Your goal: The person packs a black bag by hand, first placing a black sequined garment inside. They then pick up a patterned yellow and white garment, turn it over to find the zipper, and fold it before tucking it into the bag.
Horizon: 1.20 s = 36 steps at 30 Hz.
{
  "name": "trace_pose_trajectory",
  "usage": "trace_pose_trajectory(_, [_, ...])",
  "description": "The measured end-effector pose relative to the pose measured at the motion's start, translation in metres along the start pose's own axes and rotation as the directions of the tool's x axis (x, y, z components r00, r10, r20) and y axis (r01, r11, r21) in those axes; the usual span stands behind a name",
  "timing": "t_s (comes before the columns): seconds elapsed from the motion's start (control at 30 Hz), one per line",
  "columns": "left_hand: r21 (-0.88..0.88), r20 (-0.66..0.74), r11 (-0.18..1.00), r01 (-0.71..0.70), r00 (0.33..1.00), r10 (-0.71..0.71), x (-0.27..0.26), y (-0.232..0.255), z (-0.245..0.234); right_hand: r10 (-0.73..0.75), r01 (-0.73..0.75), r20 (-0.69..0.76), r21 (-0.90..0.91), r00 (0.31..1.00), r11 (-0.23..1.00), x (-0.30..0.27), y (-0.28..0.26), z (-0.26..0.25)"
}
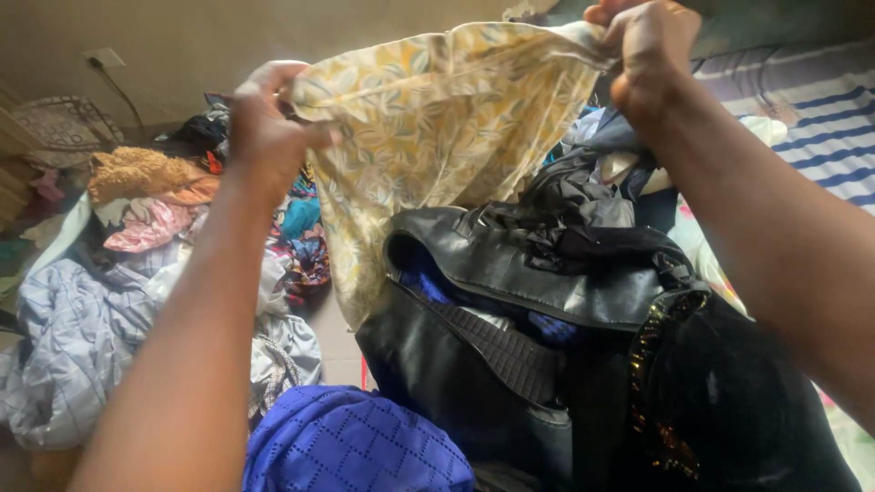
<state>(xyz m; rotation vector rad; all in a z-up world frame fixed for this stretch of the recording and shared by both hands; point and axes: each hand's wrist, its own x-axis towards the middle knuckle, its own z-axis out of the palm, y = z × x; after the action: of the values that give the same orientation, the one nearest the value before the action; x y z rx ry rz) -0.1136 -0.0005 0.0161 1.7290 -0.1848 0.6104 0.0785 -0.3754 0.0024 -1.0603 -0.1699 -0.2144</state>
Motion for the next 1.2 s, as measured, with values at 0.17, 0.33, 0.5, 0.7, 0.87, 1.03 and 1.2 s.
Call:
trace_pose_trajectory(0.17, [0.751, 0.264, 0.397, -0.527, 0.791, 0.552, -0.054, -0.04, 0.003, 0.145, -0.136, 0.009, -0.291, 0.989, 0.947, 0.006, 0.028, -0.054])
trace_pose_trajectory(0.33, [0.732, 0.281, 0.52, -0.441, 0.89, 0.358, -0.121, -0.045, 0.024, 0.283, -0.112, 0.131, -0.704, 0.95, 0.702, -0.013, 0.059, -0.117])
trace_pose_trajectory(0.5, [0.76, 0.417, 0.513, -0.4, 0.905, 0.087, -0.175, -0.083, 0.031, 0.577, -0.322, -0.03, -0.853, 0.816, 0.411, -0.064, 0.067, -0.129])
trace_pose_trajectory(0.7, [0.648, 0.598, 0.587, -0.485, 0.802, 0.003, -0.231, -0.079, 0.048, 0.639, -0.107, -0.103, -0.994, 0.762, -0.032, -0.118, 0.079, -0.147])
trace_pose_trajectory(0.87, [0.657, 0.626, 0.552, -0.513, 0.779, -0.02, -0.241, -0.081, 0.05, 0.71, -0.044, -0.017, -0.999, 0.704, 0.02, -0.135, 0.103, -0.178])
trace_pose_trajectory(1.03, [0.656, 0.642, 0.529, -0.539, 0.767, -0.015, -0.24, -0.086, 0.057, 0.658, 0.297, 0.194, -0.954, 0.728, -0.047, -0.166, 0.101, -0.163])
trace_pose_trajectory(1.2, [0.669, 0.609, 0.566, -0.482, 0.792, -0.047, -0.236, -0.073, 0.073, 0.468, 0.619, 0.595, -0.775, 0.653, 0.122, -0.21, 0.112, -0.123])
